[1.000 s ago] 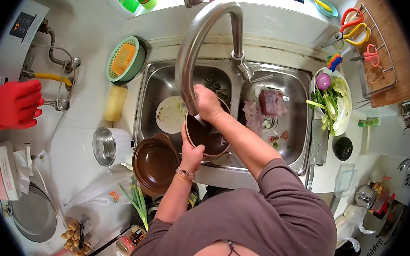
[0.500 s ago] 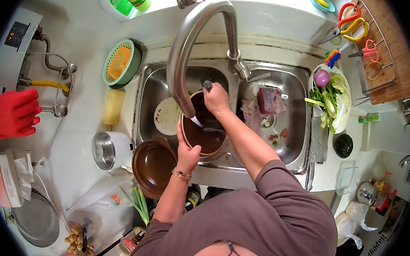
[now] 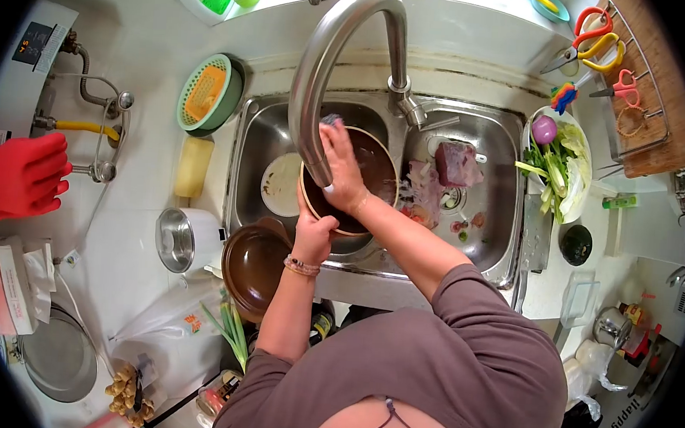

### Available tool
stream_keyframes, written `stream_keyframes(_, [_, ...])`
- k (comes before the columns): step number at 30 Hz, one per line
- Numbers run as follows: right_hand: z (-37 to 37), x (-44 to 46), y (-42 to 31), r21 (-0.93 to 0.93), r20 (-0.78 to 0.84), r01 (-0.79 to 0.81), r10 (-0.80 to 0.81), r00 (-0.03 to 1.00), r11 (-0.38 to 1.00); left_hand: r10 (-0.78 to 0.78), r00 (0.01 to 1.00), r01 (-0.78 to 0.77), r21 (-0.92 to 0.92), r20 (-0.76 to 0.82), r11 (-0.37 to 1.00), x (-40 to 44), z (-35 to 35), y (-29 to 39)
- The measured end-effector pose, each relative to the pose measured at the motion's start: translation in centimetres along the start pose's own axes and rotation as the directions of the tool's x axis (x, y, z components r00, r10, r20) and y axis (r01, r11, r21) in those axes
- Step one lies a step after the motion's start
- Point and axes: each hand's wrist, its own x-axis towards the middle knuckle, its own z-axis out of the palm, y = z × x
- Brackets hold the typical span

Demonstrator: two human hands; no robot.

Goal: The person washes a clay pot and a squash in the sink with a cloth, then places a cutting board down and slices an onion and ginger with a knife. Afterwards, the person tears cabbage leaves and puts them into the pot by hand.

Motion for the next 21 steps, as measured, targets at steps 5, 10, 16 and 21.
stream_keyframes(5, [-3.9,-3.2,0.7,0.215,0.608,-0.226,0.051,0.792,0.95,-0.045,0.999,0.046,-0.252,0.01,0.967,1.0,-2.1,-1.4])
stream_keyframes(10, [-8.5,-1.2,0.9,-0.538,0.414,0.019,0.245,0.877,0.842,-0.126,0.992,0.114,-0.282,-0.026,0.953,0.6,-1.9,-0.7])
stream_keyframes(16, [-3.2,-1.3,-1.3,-0.116,0.515,-0.192,0.225,0.827,0.974,-0.218,0.974,0.219,-0.45,0.054,0.866,1.2,-1.4,-3.2])
stream_keyframes(21, [-9.6,0.0,-0.9,-0.401,0.865,0.063,0.355,0.355,0.914,-0.107,0.994,0.087,-0.454,-0.019,0.887,2.1,-2.1,-4.0])
